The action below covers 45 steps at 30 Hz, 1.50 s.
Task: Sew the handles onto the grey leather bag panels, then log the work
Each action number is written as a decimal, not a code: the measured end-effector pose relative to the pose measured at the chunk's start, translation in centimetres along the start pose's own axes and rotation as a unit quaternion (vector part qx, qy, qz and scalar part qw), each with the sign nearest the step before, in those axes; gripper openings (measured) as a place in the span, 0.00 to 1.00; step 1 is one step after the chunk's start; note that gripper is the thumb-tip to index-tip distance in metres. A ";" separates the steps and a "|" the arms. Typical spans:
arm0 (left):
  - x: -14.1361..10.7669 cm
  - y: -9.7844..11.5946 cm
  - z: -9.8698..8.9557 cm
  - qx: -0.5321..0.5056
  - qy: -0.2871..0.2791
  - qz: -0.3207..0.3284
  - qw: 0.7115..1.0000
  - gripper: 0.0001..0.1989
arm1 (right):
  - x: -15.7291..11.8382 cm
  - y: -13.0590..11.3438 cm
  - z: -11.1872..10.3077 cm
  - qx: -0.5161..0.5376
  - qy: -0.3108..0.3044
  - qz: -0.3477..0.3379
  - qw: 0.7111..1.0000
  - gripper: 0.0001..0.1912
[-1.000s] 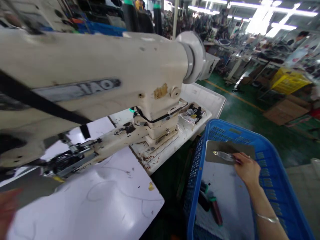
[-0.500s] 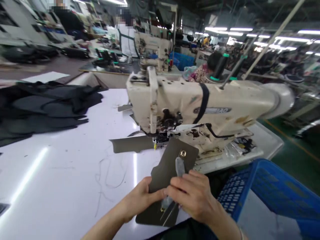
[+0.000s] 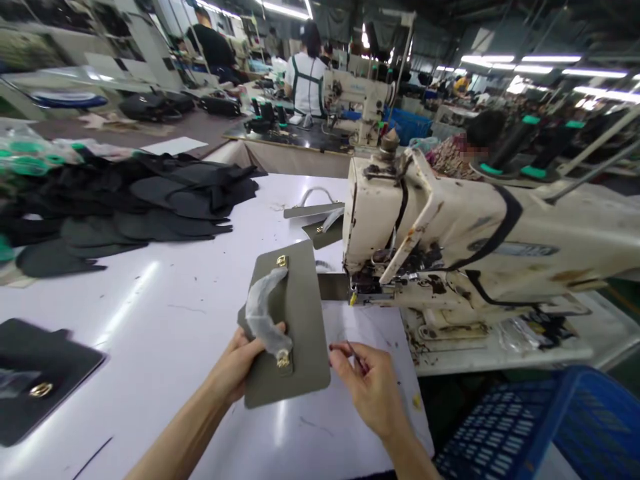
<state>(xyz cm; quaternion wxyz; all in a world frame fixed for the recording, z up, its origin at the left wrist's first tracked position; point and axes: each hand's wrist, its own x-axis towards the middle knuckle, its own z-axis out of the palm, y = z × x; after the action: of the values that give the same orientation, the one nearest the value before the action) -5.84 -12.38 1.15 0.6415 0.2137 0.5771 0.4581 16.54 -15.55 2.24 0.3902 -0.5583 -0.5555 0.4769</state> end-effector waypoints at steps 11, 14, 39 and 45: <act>7.7 3.0 6.3 0.014 -0.058 0.059 0.996 0.21 | 3.8 0.8 0.5 0.136 0.074 0.122 0.980 0.24; 9.0 3.2 6.5 0.019 -0.072 0.068 0.995 0.19 | 4.8 1.0 1.0 0.156 0.090 0.128 0.975 0.24; 12.8 5.2 8.5 0.060 -0.122 0.171 0.976 0.16 | 8.4 1.3 3.3 0.262 0.228 0.118 0.930 0.22; 12.9 5.3 8.5 0.064 -0.122 0.169 0.976 0.18 | 8.2 1.6 3.5 0.231 0.236 0.112 0.937 0.23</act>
<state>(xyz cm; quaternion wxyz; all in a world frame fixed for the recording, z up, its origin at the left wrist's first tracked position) -0.82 3.19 0.45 0.6052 0.4032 0.4779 0.4927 12.97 -7.85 -0.95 0.5723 -0.6084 -0.2557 0.4868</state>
